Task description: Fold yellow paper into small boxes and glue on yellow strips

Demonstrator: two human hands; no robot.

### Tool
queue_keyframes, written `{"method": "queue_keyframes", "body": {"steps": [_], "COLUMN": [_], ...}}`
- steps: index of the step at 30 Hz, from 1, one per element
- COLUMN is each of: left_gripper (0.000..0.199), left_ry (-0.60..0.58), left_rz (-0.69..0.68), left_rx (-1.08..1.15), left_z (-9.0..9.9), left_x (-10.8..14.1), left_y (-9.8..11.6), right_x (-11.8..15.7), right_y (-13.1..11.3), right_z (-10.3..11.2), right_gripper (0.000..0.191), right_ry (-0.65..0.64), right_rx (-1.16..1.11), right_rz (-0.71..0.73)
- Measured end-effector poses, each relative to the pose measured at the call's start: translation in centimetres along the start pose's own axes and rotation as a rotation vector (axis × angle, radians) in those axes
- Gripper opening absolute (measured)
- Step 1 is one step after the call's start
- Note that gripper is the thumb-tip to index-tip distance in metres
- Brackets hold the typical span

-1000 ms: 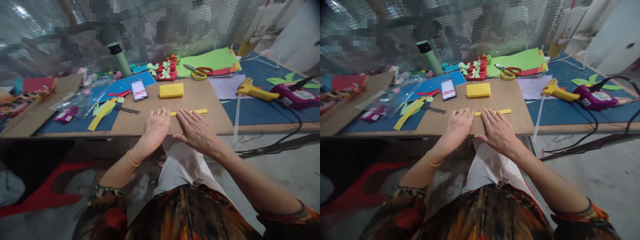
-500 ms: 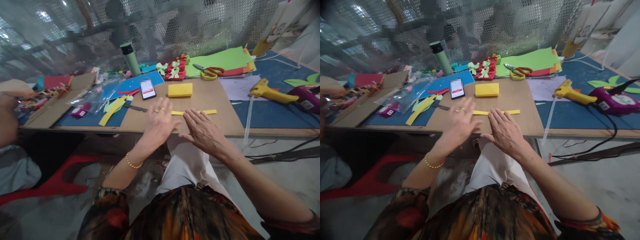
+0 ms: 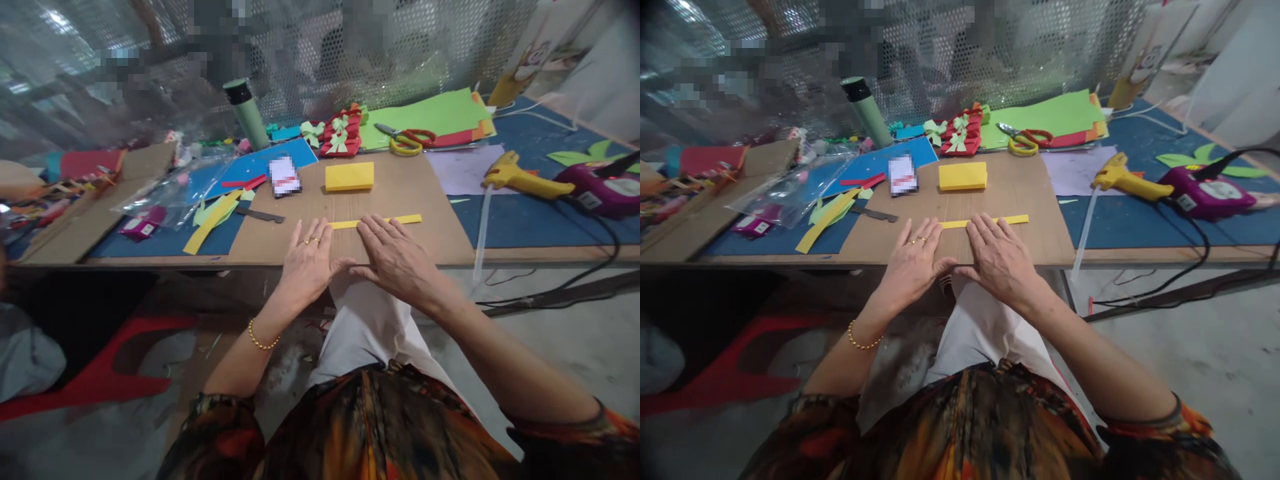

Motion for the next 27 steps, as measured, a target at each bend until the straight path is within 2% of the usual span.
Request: {"method": "queue_keyframes", "body": {"steps": [6,9,12,14,17,20,23,27], "left_gripper": [0.105,0.096,0.097,0.104,0.111,0.112,0.11,0.107], "left_ry": [-0.055,-0.016,-0.006,-0.029,-0.064,-0.114,-0.139,-0.136], "left_rz": [0.08,0.033,-0.11,-0.145,-0.136,-0.132,-0.113,-0.114], "left_rx": [-0.049,-0.051,-0.004,0.026,0.042,0.059,0.055,0.033], "left_z": [1.1,1.5,0.7,-0.2,-0.8,-0.5,-0.1,-0.1], "left_x": [-1.3,-2.1,-2.8,-3.1,-3.1,-3.0,-3.0,-2.9], "left_y": [1.7,2.5,2.4,1.9,1.6,2.0,2.3,2.7], "right_x": [-0.6,-0.8,-0.8,-0.8,-0.7,-0.5,0.0,1.6], "right_y": [-0.1,-0.3,-0.6,-0.7,-0.6,-0.1,0.5,1.8], "right_z": [-0.1,0.0,0.3,0.3,0.1,-0.1,-0.1,0.6], "right_gripper": [0.08,0.086,0.085,0.084,0.077,0.068,0.068,0.076], "right_ry": [-0.039,-0.069,-0.072,-0.059,-0.036,0.002,0.008,0.015], "right_rx": [-0.039,-0.067,-0.085,-0.083,-0.075,-0.057,0.007,0.108], "right_rz": [-0.025,-0.05,-0.043,-0.038,-0.035,-0.017,-0.017,-0.132]}}
Point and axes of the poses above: each hand's wrist, its own x-axis away from the middle knuckle, its own z-axis out of the back of the hand, y = z × x, the point moved 3 cm from there along -x, towards the middle knuckle, and after that the axes turned 10 degrees about -y, right-handed, at the moved point
